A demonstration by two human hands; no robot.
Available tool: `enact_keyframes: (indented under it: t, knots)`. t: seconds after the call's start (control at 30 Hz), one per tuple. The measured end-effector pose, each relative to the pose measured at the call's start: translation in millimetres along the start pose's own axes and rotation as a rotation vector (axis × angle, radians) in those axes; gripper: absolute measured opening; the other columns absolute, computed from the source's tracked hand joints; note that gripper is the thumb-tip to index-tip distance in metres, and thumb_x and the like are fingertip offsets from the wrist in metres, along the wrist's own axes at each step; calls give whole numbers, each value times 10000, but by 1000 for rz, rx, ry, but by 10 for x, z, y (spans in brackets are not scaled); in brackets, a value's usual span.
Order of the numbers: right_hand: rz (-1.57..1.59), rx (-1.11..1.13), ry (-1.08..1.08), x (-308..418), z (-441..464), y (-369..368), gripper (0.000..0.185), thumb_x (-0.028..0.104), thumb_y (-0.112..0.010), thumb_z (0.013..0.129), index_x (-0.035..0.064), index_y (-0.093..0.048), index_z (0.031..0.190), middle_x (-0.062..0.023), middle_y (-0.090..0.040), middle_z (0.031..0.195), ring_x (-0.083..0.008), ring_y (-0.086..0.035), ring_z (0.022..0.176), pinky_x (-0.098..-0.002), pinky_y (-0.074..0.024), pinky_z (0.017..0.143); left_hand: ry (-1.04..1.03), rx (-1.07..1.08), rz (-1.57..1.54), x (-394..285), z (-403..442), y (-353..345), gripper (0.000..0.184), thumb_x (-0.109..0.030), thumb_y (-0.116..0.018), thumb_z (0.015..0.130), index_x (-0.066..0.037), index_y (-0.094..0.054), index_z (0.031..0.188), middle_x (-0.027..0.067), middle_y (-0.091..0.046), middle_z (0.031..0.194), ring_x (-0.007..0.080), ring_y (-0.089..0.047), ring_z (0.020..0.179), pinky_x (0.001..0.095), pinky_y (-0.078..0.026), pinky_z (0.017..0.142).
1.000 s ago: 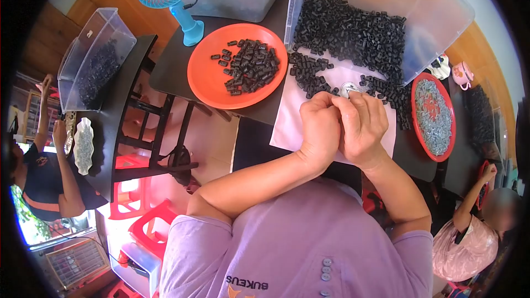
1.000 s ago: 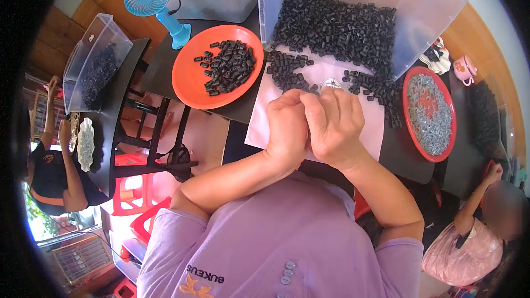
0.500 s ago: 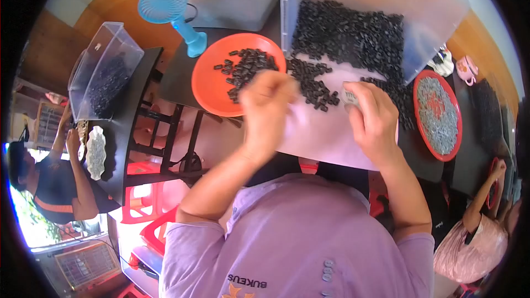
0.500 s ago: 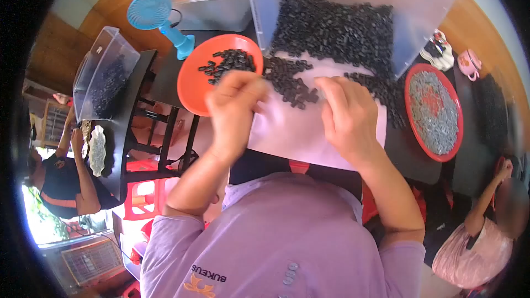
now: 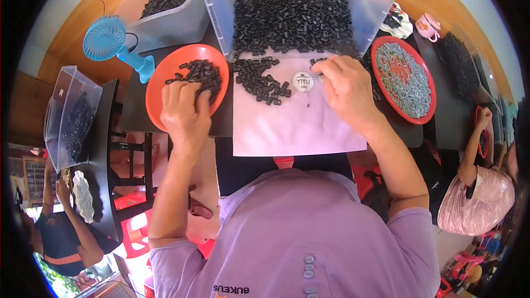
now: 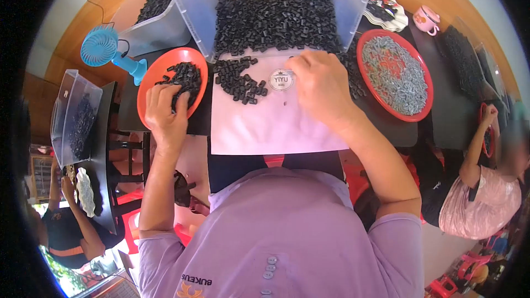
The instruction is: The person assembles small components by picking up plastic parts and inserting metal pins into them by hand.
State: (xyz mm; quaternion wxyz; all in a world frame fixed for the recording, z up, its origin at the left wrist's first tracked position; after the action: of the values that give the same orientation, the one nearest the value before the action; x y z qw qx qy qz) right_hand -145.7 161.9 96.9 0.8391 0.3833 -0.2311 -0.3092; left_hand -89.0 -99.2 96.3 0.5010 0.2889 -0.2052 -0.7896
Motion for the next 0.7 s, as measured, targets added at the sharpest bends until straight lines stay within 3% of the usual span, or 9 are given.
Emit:
enact_keyframes:
  t: [0.17, 0.37, 0.7]
  knots:
    - [-105, 29, -11, -102, -116, -83, 204, 0, -626, 768, 88, -687, 943, -61, -638, 927, -290, -627, 881, -413, -466, 759, -91, -48, -21, -267, -7, 33, 175, 41, -723, 757, -14, -667, 913, 138, -618, 907, 338, -595, 855, 442, -495, 731]
    - [31, -3, -83, -199, -111, -22, 220, -19, -628, 771, 88, -681, 956, -59, -646, 934, -283, -635, 878, -414, -475, 764, -191, 141, -318, -1020, 114, -513, 184, 42, -742, 720, -8, -674, 883, 120, -623, 907, 318, -587, 839, 411, -488, 730]
    - [277, -135, -267, -489, -352, 173, 132, 14, -643, 793, 90, -682, 893, -65, -695, 860, -284, -674, 786, -415, -510, 690, -453, 295, -147, -1558, 155, -1370, 149, -63, -713, 648, -62, -636, 775, 76, -574, 857, 277, -559, 871, 404, -460, 687]
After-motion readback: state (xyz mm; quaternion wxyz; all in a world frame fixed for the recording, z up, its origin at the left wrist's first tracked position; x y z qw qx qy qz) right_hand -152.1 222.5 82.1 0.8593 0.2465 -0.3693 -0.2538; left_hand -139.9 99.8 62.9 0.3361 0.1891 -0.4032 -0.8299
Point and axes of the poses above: each hand's wrist, its own z-axis towards the middle knuckle, its own y-axis out of the back of the hand, x = y × z, the point moved 10 cm from there along z, towards the middle knuckle
